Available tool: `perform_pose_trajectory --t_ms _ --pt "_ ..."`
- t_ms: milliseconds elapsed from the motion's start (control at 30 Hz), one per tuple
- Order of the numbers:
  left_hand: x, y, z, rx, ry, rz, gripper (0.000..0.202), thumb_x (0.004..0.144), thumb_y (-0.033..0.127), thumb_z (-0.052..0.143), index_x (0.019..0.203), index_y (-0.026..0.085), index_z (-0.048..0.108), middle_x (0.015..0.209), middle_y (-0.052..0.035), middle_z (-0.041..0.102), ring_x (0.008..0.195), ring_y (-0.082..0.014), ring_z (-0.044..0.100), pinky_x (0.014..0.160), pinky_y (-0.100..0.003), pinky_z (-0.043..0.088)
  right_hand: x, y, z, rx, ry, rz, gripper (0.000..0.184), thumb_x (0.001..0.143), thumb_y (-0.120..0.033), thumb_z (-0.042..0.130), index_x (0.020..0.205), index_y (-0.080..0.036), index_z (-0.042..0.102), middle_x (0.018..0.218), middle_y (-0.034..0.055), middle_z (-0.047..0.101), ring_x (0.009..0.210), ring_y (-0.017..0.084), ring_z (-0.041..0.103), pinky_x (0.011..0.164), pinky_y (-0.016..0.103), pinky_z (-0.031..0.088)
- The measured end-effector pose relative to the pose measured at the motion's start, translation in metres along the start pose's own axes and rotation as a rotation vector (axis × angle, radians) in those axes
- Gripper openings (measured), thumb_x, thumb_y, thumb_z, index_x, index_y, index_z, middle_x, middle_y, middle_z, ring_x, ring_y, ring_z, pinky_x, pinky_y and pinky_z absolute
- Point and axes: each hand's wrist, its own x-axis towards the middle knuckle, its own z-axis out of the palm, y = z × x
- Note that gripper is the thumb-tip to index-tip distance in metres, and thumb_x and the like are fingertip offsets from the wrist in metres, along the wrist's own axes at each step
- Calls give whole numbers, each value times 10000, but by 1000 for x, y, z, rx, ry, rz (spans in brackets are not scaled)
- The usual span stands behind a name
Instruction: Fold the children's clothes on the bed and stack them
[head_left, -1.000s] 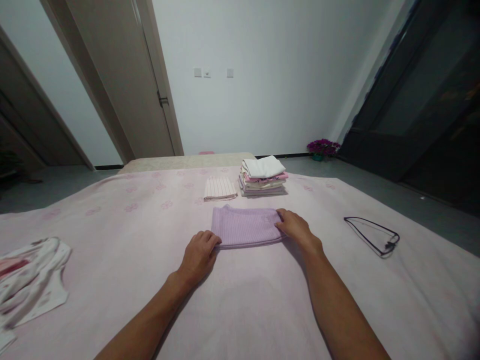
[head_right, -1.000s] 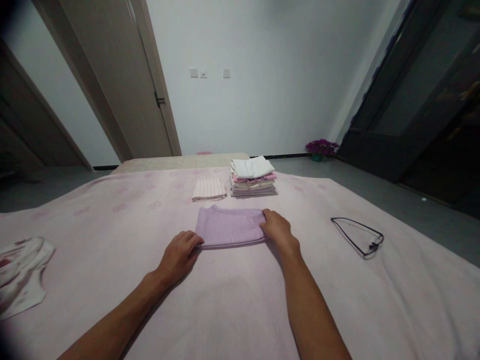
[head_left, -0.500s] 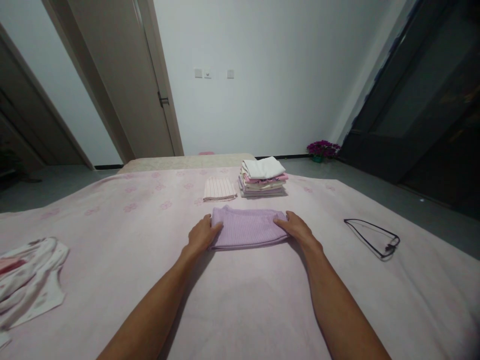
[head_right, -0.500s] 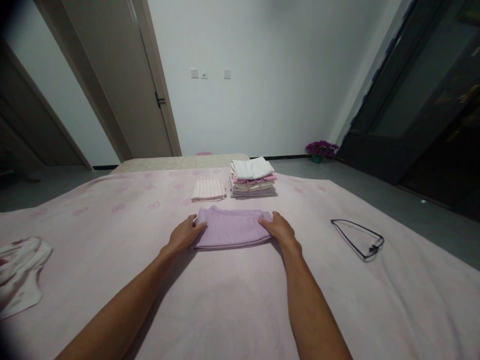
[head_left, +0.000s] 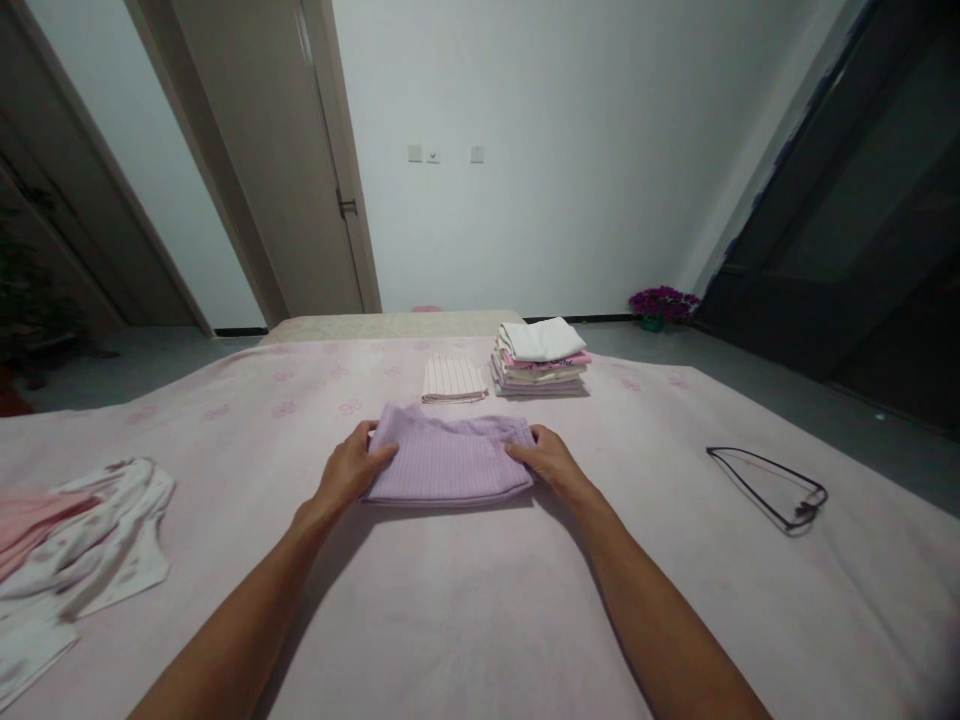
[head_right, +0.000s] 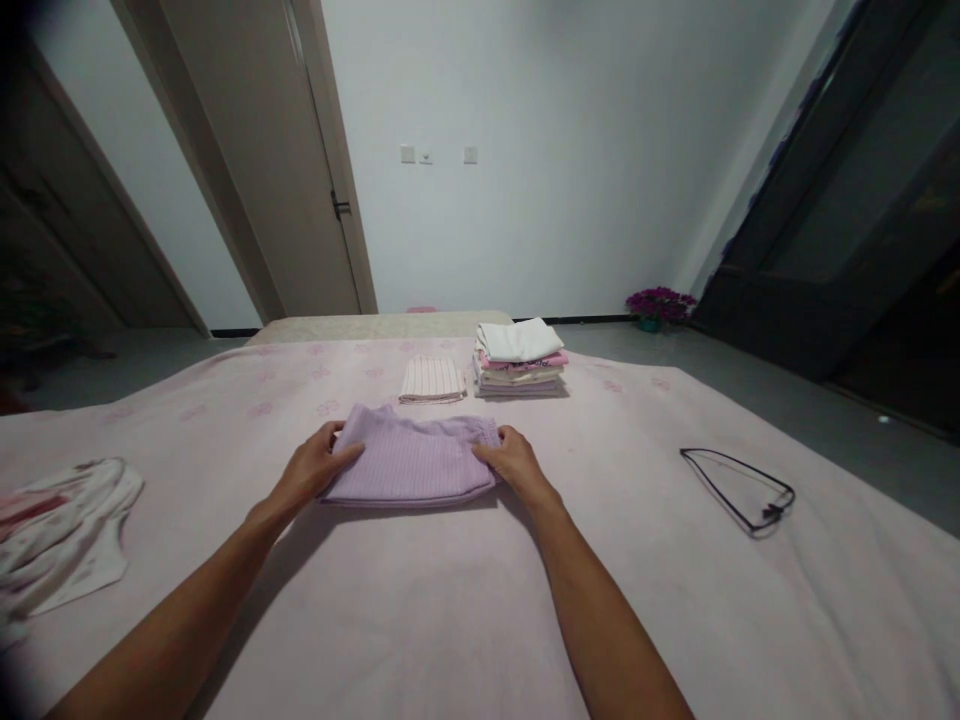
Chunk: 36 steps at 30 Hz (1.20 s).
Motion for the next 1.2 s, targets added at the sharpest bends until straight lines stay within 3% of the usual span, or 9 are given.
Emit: perform_pose_trajectory --t_ms 100,200,267,433,600,900,1033,1100,1200 --pt "-14 -26 -14 174 44 33 505 901 443 578 1336 186 542 1137 -119 680 973 -267 665 783 -349 487 -8 -19 17 -98 20 17 437 788 -425 714 1126 -154 660 1053 99 712 914 221 660 771 303 477" --pt "-36 -39 -14 280 180 250 363 927 365 573 1235 176 612 1189 -130 633 1054 -273 617 885 -387 480 -19 -30 16 -246 187 -92 400 850 -374 662 1202 -185 645 1152 102 670 1052 237 615 882 333 461" --pt "-50 -41 -10 265 205 403 244 943 345 570 1122 202 653 1115 -98 644 1035 -258 604 892 -383 481 -28 -36 12 -289 227 -225 281 880 -319 627 1140 -222 674 1100 66 676 1050 219 599 911 326 447" --pt "-71 -39 -2 169 131 603 153 948 321 600 1038 227 679 1014 -65 658 964 -215 596 845 -339 494 -55 -50 9 -339 -2 -550 105 876 -268 657 956 -244 721 950 12 697 939 189 587 864 300 436" --pt "-72 -38 0 178 80 621 120 938 293 621 1013 239 697 965 -58 674 913 -203 590 797 -323 484 -69 -54 12 -488 -93 -635 89 880 -267 673 923 -251 748 931 25 681 940 204 560 868 326 417" --pt "-75 -42 -1 107 91 613 149 983 297 525 920 210 628 927 -50 652 889 -196 575 809 -330 466 -70 -47 19 -426 8 -678 131 900 -190 579 861 -210 703 913 49 668 923 205 558 880 328 420" --pt "-76 -43 -1 114 87 635 155 977 317 531 918 212 629 917 -53 646 879 -199 573 801 -335 462 -73 -42 15 -415 -38 -747 110 865 -180 598 863 -216 702 939 56 676 944 212 566 898 342 421" --pt "-77 -43 -2 130 79 636 122 958 310 562 953 221 645 942 -56 653 898 -205 579 800 -335 465 -74 -41 12 -417 -70 -761 98 845 -190 624 888 -218 708 961 58 683 956 218 568 906 352 427" --pt "-77 -43 -2 150 72 632 108 928 275 605 1014 235 657 989 -56 661 929 -210 586 810 -332 471 -72 -38 5 -425 -94 -749 221 811 -159 641 1001 -231 727 1076 59 702 1035 230 570 954 370 426"
